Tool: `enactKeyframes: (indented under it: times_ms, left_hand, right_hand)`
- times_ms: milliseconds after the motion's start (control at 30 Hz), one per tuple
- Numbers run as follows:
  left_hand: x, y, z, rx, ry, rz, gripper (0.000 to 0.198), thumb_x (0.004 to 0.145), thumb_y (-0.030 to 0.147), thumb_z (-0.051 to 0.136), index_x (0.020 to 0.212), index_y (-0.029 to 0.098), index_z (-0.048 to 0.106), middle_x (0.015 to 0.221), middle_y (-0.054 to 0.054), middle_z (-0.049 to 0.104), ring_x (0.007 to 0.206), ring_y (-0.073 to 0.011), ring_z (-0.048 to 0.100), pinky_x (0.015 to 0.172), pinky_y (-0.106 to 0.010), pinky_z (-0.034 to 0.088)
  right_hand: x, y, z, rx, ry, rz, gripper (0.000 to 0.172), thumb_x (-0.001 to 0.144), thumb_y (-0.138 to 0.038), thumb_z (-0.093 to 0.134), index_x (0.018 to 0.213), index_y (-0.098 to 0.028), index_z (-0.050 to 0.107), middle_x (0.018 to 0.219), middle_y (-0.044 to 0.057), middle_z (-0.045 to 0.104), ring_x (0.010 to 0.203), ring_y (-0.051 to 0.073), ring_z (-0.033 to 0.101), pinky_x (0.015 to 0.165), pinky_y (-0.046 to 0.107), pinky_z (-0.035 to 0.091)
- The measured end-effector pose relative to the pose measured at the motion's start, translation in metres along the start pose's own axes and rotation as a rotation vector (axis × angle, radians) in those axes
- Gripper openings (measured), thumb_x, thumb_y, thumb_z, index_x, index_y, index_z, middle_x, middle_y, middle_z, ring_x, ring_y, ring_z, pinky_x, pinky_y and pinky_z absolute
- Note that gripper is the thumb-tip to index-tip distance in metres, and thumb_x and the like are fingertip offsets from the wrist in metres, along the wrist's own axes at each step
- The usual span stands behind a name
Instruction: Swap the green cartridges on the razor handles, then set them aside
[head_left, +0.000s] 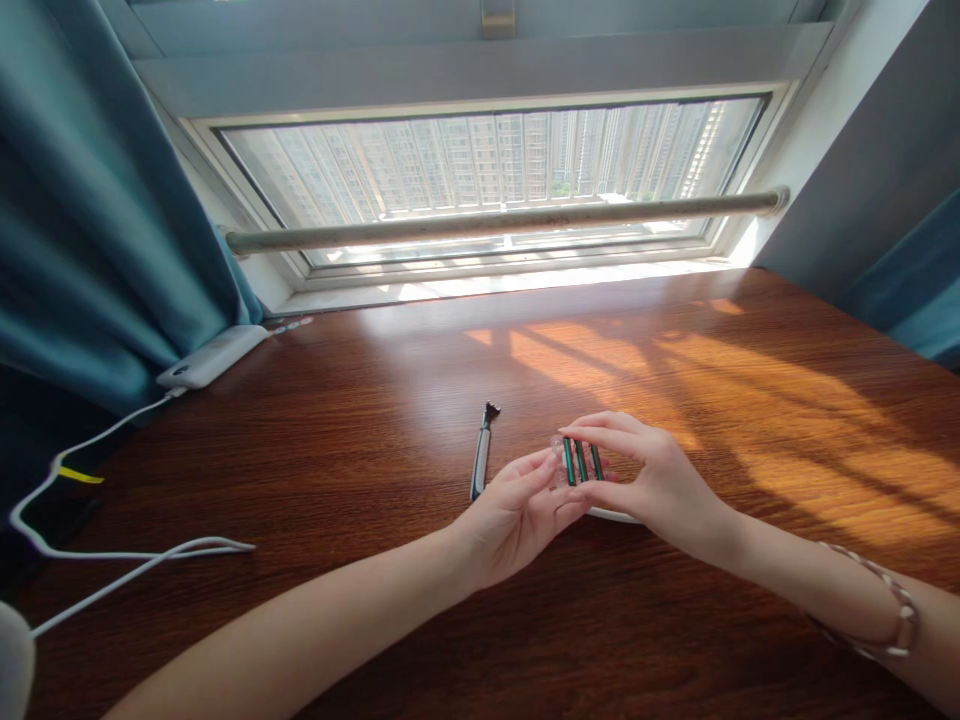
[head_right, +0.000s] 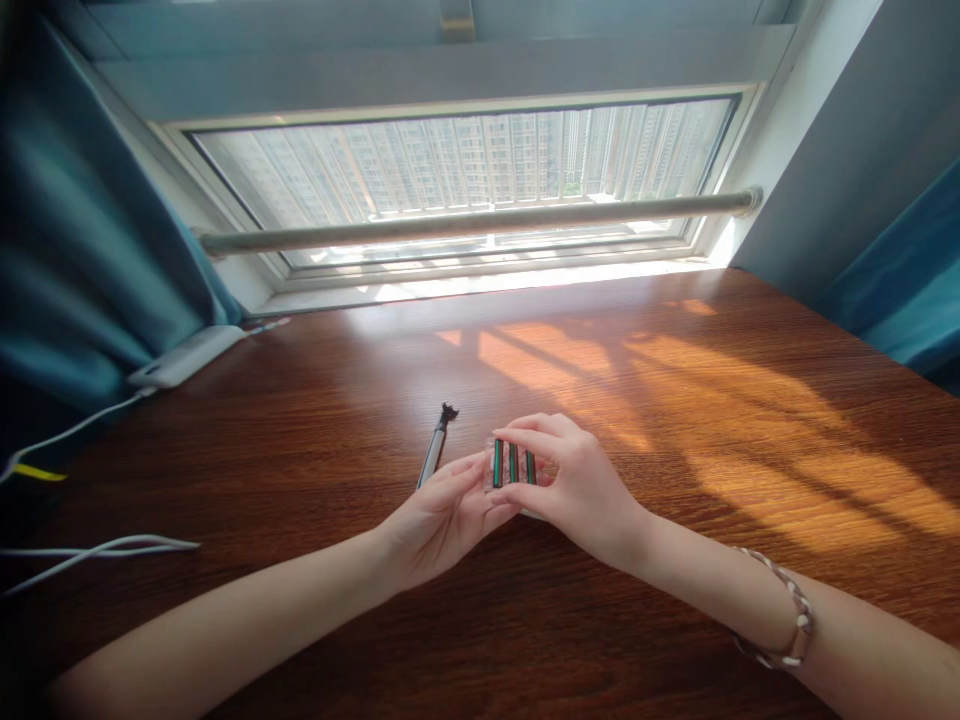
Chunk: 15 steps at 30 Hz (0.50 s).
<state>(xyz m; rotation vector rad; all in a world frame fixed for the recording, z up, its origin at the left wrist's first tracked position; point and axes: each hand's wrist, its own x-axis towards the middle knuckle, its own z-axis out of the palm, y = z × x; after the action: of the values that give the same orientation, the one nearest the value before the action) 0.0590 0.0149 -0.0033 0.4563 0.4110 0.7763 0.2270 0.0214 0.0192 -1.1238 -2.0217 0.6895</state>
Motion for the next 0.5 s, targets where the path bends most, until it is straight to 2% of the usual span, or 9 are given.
enactKeyframes:
  times_ms: [233, 400, 500]
  left_hand:
    - [-0.0019, -0.0009, 0.0021, 0.018, -0.012, -0.014, 0.027, 0.088, 0.017, 0.037, 0.104, 0.007, 0.056, 0.104, -0.014, 0.060, 0.097, -0.0150, 0.056, 0.097, -0.031, 0.033]
    - [-0.0017, 0.0026, 0.0015, 0.028, -0.002, 0.021, 0.029, 0.088, 0.019, 0.037, 0.107, 0.007, 0.056, 0.104, -0.015, 0.061, 0.100, -0.0204, 0.057, 0.091, -0.030, 0.039]
    - [-0.0023, 0.0046, 0.0019, 0.041, 0.023, 0.031, 0.030, 0.088, 0.022, 0.038, 0.109, 0.010, 0.055, 0.105, -0.014, 0.062, 0.102, -0.0224, 0.056, 0.089, -0.032, 0.041]
  right_hand:
    - [-0.0002, -0.0003, 0.0016, -0.025, -0.004, -0.018, 0.038, 0.069, -0.027, 0.067, 0.106, -0.021, 0.060, 0.103, 0.005, 0.059, 0.096, 0.018, 0.054, 0.084, 0.030, 0.045]
    - [0.0004, -0.0011, -0.0001, -0.039, -0.003, -0.047, 0.053, 0.065, -0.030, 0.070, 0.114, -0.018, 0.053, 0.106, 0.007, 0.058, 0.100, 0.020, 0.053, 0.087, 0.032, 0.044]
    - [-0.0008, 0.0002, 0.0029, -0.027, 0.037, -0.011, 0.052, 0.066, -0.025, 0.068, 0.115, -0.019, 0.050, 0.104, 0.006, 0.059, 0.096, 0.019, 0.055, 0.085, 0.032, 0.046]
